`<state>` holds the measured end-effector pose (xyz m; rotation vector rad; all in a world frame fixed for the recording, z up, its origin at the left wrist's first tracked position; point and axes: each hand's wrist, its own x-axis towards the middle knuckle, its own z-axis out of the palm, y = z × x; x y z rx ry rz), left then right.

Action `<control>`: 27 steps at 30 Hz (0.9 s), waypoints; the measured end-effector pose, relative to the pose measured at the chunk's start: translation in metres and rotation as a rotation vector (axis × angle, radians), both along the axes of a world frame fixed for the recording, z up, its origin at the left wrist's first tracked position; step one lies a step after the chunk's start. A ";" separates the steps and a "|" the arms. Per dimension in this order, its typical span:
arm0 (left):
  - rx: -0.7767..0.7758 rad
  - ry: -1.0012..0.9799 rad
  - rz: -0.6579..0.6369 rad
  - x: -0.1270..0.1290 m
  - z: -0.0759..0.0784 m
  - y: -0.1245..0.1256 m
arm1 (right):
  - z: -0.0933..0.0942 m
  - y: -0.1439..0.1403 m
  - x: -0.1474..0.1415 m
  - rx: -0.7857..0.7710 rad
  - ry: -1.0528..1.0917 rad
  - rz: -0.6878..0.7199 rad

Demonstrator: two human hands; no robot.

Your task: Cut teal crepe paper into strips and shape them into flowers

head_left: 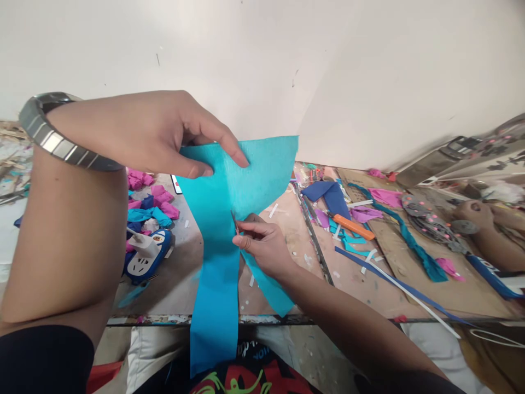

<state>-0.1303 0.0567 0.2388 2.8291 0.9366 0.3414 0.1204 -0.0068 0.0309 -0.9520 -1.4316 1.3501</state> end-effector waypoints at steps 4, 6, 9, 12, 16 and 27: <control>-0.064 0.054 -0.025 0.001 0.001 -0.001 | 0.000 0.000 0.000 0.002 -0.007 -0.003; -0.066 0.053 -0.027 0.002 0.002 -0.002 | -0.001 0.000 0.000 0.002 -0.010 0.001; -0.064 0.047 -0.029 0.004 0.002 -0.004 | -0.001 -0.001 0.000 -0.008 -0.020 0.003; -0.070 0.044 -0.038 0.006 0.003 -0.006 | 0.001 -0.001 0.000 -0.015 -0.027 0.000; -0.076 0.040 -0.048 0.008 0.003 -0.008 | 0.003 -0.002 0.000 -0.019 -0.022 -0.004; -0.116 0.022 -0.072 0.013 0.005 -0.010 | 0.005 -0.002 0.000 -0.008 -0.002 0.007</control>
